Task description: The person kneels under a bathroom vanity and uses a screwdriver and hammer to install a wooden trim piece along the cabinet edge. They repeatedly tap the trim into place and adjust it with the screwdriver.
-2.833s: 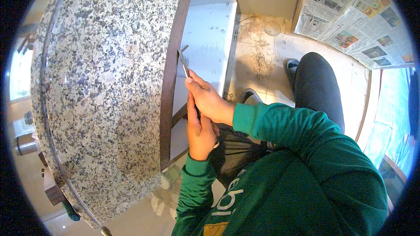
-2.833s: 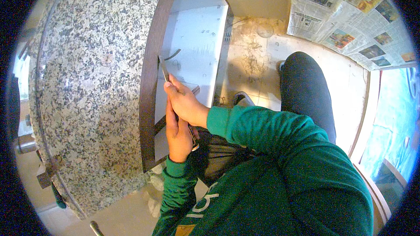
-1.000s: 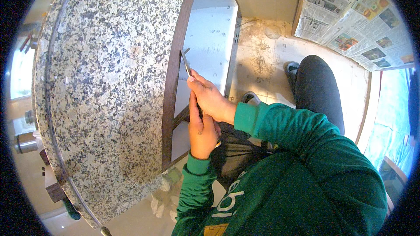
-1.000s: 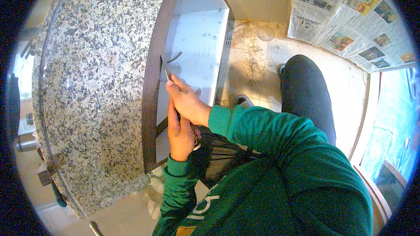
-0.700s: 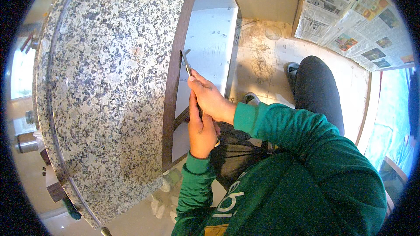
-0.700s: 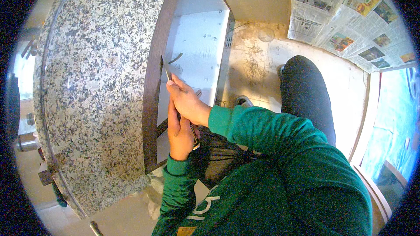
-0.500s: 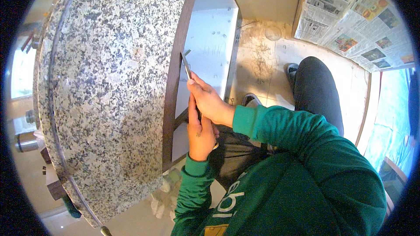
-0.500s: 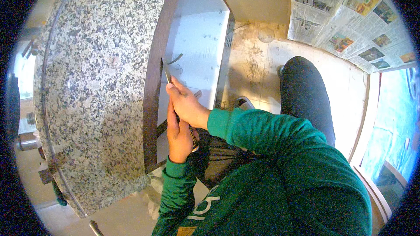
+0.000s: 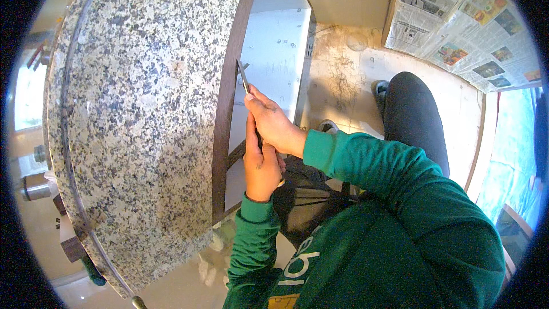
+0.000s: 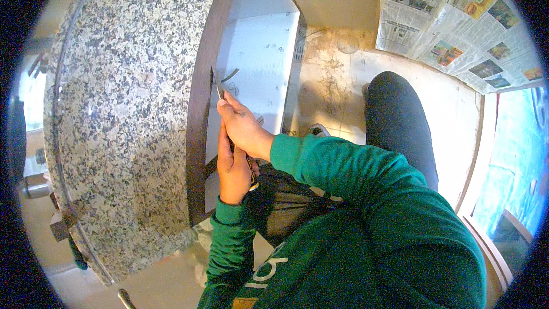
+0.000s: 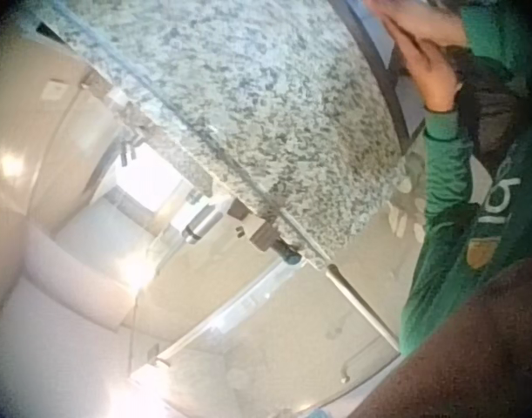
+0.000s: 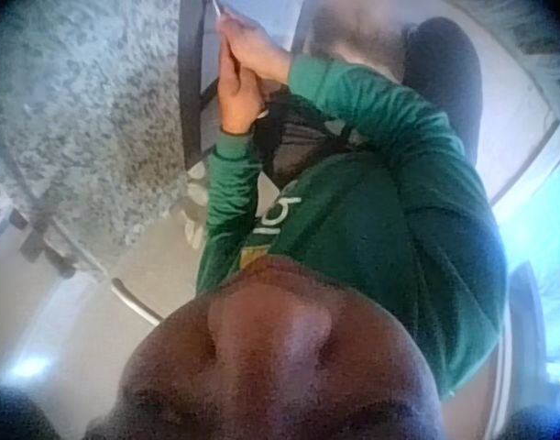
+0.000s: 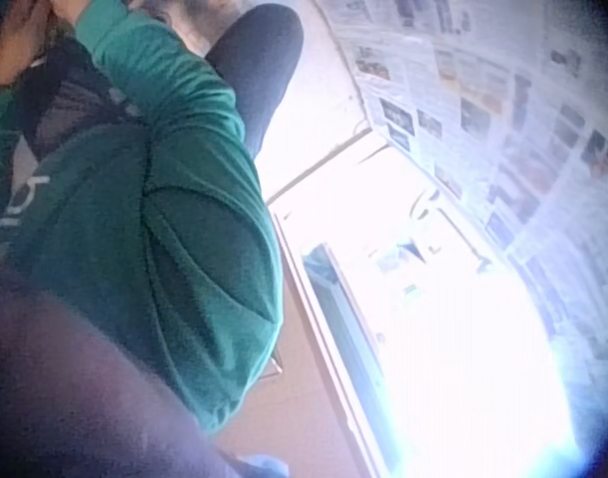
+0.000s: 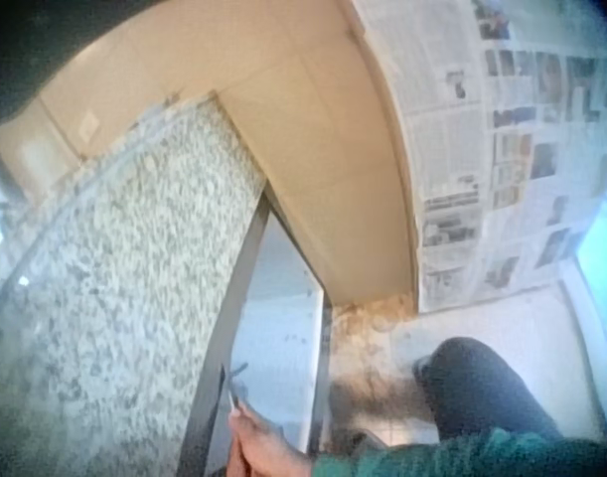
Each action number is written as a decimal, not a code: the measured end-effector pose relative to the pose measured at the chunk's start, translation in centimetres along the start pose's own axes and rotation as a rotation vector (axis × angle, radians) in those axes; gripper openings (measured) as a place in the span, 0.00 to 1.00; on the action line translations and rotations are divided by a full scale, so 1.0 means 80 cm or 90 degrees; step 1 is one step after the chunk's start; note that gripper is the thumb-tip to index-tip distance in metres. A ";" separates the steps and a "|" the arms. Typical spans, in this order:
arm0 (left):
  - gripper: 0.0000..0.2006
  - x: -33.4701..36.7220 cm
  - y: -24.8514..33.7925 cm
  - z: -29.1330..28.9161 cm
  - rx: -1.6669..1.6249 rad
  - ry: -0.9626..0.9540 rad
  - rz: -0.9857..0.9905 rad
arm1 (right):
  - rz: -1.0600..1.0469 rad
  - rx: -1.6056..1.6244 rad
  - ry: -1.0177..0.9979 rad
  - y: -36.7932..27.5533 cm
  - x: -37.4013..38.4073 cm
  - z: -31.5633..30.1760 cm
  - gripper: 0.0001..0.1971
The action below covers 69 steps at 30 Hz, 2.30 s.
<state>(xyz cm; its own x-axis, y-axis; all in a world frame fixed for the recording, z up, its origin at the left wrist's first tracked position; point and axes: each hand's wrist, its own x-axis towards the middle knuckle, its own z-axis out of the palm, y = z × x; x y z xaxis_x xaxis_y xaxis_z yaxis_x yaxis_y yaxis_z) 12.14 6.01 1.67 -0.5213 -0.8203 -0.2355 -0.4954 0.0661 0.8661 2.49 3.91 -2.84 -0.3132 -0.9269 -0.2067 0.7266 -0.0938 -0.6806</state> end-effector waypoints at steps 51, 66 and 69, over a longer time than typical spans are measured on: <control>0.31 0.024 0.003 0.013 -0.016 -0.004 0.073 | -0.048 -0.032 0.041 -0.007 0.021 -0.011 0.27; 0.30 0.034 0.007 0.013 -0.053 -0.013 0.057 | -0.011 0.001 0.013 -0.024 0.021 -0.014 0.26; 0.31 0.037 0.009 0.012 -0.029 -0.017 0.072 | -0.073 -0.023 0.041 -0.018 0.030 -0.013 0.27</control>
<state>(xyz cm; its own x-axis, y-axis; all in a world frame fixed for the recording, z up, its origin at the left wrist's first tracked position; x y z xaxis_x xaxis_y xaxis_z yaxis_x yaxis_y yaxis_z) 9.59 4.20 1.20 -0.5911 -0.7933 -0.1458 -0.3998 0.1312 0.9072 0.07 2.21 -3.08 -0.4329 -0.8853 -0.1702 0.6614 -0.1836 -0.7272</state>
